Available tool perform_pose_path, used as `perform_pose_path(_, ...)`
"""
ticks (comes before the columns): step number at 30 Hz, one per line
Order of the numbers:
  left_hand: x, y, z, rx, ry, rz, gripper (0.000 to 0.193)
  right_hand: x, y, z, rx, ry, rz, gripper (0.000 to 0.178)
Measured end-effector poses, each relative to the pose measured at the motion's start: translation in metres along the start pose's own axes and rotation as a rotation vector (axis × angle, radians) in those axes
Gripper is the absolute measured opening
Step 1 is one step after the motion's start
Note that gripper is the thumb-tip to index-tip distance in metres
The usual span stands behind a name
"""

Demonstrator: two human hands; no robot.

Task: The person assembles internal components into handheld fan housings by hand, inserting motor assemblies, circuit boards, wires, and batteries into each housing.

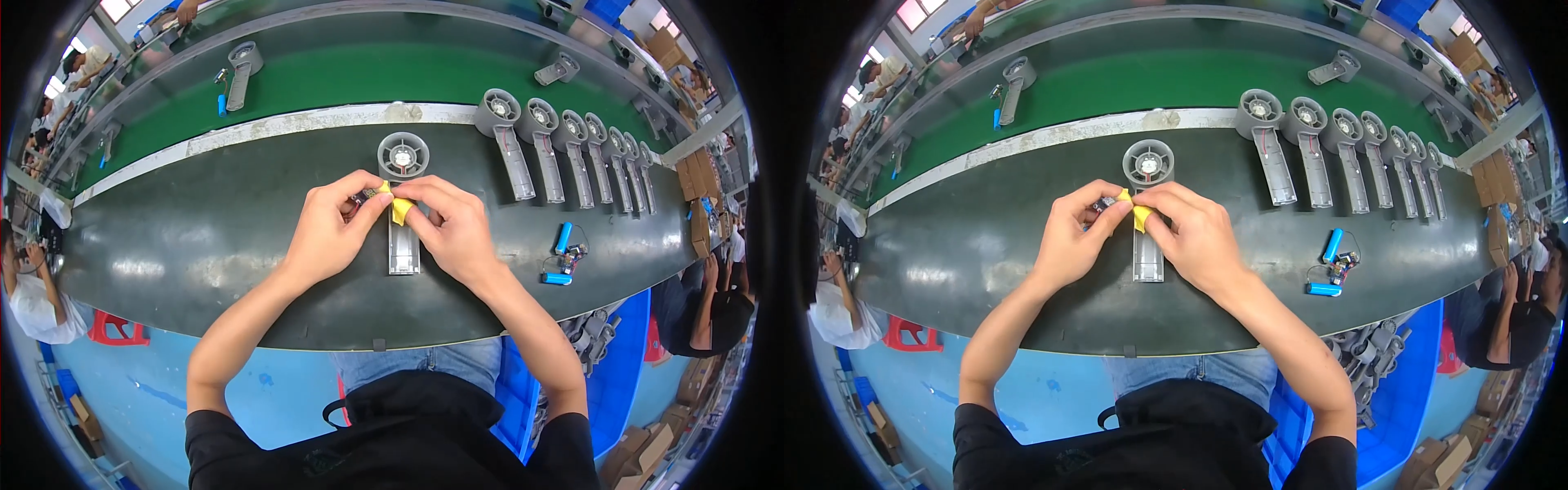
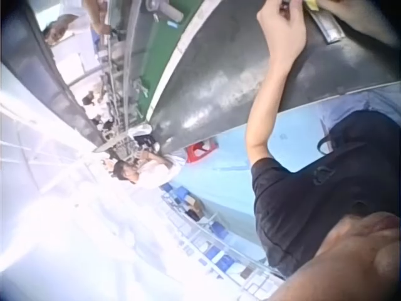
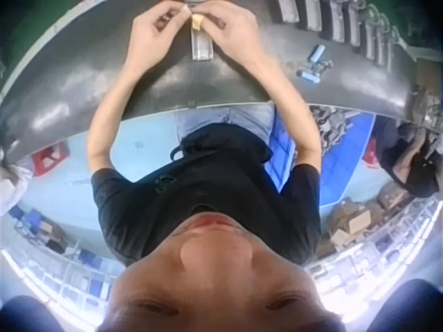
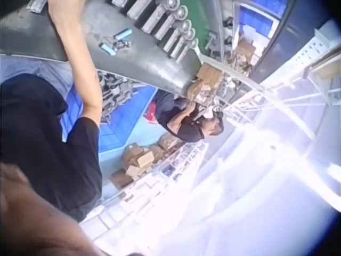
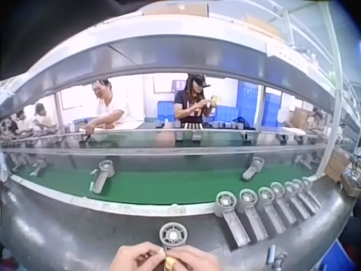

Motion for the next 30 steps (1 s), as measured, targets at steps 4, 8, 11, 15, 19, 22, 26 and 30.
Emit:
perform_pose_path(4,0.002,0.005,0.007,-0.092,0.22,-0.033,0.015,0.005,0.002,-0.003,-0.064,-0.017,-0.101,0.02)
perform_pose_path(8,-0.001,0.007,0.002,-0.053,0.293,-0.06,0.025,0.001,0.002,-0.005,-0.004,-0.065,-0.127,0.018)
perform_pose_path(11,0.0,0.011,-0.002,0.001,0.231,-0.065,0.029,0.002,0.002,-0.006,0.034,-0.11,-0.127,0.021)
perform_pose_path(15,0.001,0.011,-0.001,0.073,0.13,-0.12,0.027,-0.001,0.001,-0.009,0.063,-0.127,-0.121,0.022)
perform_pose_path(19,0.001,0.01,0.0,0.243,0.006,-0.211,0.019,0.0,0.001,-0.01,0.076,-0.159,-0.123,0.019)
perform_pose_path(22,0.004,0.011,-0.004,0.243,0.02,-0.186,0.021,0.0,0.002,-0.012,0.084,-0.17,-0.12,0.019)
perform_pose_path(26,0.006,0.011,-0.002,0.196,0.048,-0.16,0.023,0.0,0.002,-0.012,0.094,-0.172,-0.113,0.019)
perform_pose_path(30,0.007,0.008,0.008,0.212,0.186,-0.174,0.024,-0.002,0.002,-0.012,0.079,-0.176,-0.124,0.018)
Point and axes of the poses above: each hand's wrist, its own y-axis away from the middle knuckle, its own x-axis out of the palm, z = x × y, the point moved 4 cm from there along -y, towards the middle knuckle, and after that the axes turned 3 degrees about x, right-handed, at the moved point
